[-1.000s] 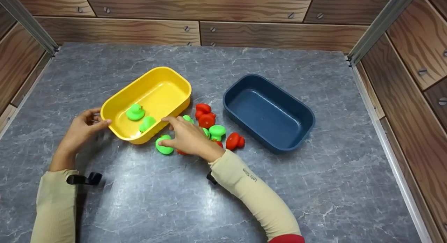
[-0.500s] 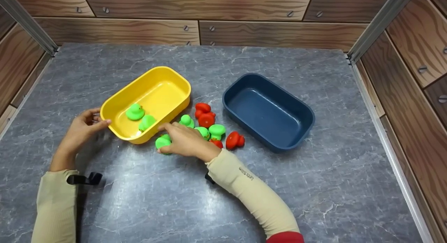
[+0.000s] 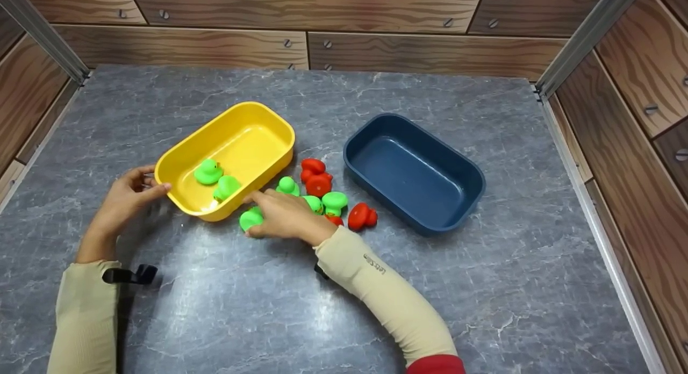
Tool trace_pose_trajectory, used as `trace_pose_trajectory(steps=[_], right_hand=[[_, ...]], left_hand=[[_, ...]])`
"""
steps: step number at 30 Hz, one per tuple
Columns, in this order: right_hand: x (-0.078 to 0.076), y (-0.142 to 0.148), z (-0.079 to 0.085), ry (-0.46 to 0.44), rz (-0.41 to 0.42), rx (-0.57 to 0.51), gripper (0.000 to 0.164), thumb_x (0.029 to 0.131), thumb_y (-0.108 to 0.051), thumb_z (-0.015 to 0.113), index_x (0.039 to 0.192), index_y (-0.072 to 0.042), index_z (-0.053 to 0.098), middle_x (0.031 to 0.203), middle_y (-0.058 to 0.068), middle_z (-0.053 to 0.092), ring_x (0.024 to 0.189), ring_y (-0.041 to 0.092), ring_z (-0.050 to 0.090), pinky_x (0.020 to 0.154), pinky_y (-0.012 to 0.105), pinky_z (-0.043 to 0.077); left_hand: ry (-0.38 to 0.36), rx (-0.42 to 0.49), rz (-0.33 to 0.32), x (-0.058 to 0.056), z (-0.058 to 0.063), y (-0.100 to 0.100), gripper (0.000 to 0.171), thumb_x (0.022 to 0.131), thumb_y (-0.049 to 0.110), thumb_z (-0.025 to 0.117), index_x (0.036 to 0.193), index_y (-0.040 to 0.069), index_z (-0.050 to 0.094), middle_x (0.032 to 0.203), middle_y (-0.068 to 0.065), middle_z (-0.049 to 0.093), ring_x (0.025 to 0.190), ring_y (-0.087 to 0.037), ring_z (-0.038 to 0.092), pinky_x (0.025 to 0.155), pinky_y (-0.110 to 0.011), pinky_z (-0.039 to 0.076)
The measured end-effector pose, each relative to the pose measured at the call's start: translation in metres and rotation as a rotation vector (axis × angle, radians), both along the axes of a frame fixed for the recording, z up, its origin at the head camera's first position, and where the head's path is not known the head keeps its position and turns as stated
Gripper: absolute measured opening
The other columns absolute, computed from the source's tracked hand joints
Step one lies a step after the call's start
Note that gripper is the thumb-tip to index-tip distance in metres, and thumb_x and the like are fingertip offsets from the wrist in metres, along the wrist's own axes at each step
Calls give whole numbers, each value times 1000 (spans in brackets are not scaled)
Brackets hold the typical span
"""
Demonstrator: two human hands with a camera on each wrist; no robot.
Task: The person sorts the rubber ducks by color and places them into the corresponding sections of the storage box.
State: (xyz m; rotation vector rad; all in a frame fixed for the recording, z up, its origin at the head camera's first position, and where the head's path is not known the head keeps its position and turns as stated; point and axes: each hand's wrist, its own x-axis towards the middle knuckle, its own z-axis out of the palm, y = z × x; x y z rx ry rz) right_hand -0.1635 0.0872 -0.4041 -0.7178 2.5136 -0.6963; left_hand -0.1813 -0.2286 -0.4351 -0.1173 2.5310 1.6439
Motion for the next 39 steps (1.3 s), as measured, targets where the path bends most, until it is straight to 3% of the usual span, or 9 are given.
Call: trace_pose_trajectory(steps=[21,39], right_hand=[[-11,-2,-4,10,57,112,51,85,-32,73,132,-24,57,127,1,62,116,19,57,89,43,50],[-11,0,-9,49,81,72,38,84,-29,74,122,-27,65,113,-3,67,100,17,60,78,37,50]], left_hand=[[-18,11,-4,-1,3,1,64,87,21,71,139,-2,42,94,2,49,76,-4,46,65,-14,41],[3,-7,-4,0,0,0,62,87,25,71,137,-2,45,93,1,50,75,-6,46,64,-16,40]])
